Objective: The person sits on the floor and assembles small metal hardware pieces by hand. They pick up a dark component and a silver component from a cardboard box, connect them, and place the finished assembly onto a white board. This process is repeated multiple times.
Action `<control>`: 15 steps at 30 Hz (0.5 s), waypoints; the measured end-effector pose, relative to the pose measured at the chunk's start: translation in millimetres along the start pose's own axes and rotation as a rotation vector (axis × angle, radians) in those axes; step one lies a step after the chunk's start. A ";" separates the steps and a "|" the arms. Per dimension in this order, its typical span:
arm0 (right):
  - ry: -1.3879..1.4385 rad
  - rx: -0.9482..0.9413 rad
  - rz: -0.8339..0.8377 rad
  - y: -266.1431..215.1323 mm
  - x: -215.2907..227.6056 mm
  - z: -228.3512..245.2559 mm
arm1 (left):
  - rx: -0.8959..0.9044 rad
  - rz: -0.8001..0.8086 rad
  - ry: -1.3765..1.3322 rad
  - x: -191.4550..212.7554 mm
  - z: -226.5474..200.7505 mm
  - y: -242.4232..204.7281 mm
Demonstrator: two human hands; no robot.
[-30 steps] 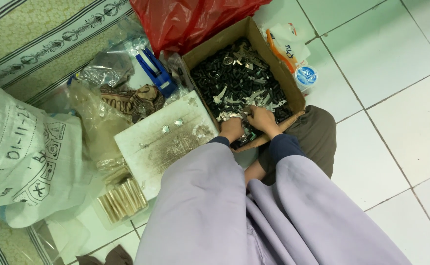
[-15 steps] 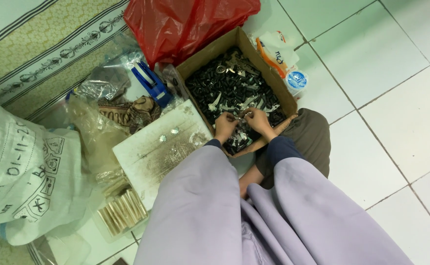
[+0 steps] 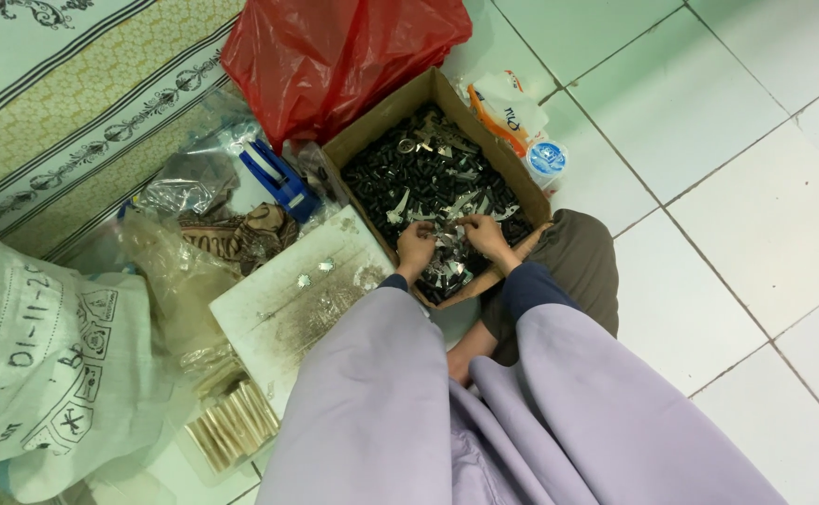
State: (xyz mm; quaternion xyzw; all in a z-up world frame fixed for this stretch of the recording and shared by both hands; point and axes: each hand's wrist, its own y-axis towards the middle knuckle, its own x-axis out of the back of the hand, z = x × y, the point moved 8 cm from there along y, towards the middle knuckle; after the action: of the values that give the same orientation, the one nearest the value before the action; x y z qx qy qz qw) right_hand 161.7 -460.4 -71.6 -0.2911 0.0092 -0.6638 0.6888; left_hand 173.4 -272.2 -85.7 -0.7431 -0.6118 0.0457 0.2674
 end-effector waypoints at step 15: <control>-0.004 0.008 -0.011 36.6 -10.1 -48.5 | -0.030 0.013 0.064 -2.7 10.6 4.4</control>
State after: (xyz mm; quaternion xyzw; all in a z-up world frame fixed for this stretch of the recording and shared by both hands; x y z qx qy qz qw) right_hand 174.4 -471.8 -130.8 -0.2895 0.0035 -0.6670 0.6865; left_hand 172.4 -271.6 -97.4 -0.7521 -0.5986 0.0142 0.2754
